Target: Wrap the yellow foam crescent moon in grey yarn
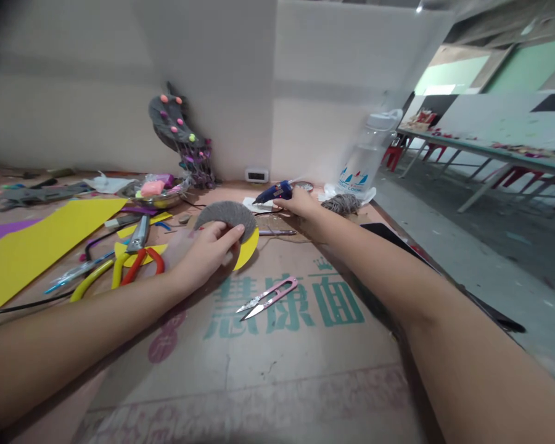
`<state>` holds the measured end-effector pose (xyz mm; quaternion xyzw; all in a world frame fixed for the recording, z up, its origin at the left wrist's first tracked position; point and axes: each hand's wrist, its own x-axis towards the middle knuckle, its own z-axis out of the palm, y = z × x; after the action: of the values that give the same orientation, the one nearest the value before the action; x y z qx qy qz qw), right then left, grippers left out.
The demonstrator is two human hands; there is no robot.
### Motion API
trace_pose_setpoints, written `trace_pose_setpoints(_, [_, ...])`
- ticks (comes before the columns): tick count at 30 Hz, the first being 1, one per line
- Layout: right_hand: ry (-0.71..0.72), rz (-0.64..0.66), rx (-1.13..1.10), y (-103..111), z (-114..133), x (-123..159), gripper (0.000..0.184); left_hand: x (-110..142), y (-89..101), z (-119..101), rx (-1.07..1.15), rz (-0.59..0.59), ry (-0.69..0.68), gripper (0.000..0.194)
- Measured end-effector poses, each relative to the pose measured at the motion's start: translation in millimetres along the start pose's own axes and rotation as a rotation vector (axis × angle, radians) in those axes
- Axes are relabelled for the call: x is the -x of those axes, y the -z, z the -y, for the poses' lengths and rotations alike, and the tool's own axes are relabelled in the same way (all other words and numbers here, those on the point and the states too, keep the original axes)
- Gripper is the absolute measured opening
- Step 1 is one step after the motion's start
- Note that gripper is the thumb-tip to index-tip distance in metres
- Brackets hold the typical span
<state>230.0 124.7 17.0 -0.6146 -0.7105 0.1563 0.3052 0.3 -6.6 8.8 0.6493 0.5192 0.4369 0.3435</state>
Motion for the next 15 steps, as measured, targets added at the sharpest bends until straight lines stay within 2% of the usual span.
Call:
trace_pose_setpoints(4, [0.123, -0.063, 0.028, 16, 8, 30, 0.032, -2, -2.9, 5, 0.033, -0.010, -0.039, 0.036])
trace_pose_setpoints(7, [0.235, -0.167, 0.014, 20, 19, 71, 0.042, -6, -4.7, 11, 0.022, -0.004, -0.072, 0.038])
trace_pose_setpoints(9, [0.335, -0.210, -0.061, 19, 27, 98, 0.039, -7, -5.1, 13, 0.010, 0.015, -0.085, 0.038])
trace_pose_setpoints(10, [0.351, -0.169, -0.133, 17, 30, 109, 0.038, -7, -4.9, 14, 0.000, 0.022, -0.093, 0.038])
trace_pose_setpoints(12, [0.287, -0.053, -0.353, 10, 37, 125, 0.042, -7, -4.2, 13, -0.019, 0.040, -0.109, 0.038])
trace_pose_setpoints(15, [0.217, 0.163, -0.617, -2, 42, 136, 0.059, -5, -2.7, 8, -0.045, 0.072, -0.123, 0.037])
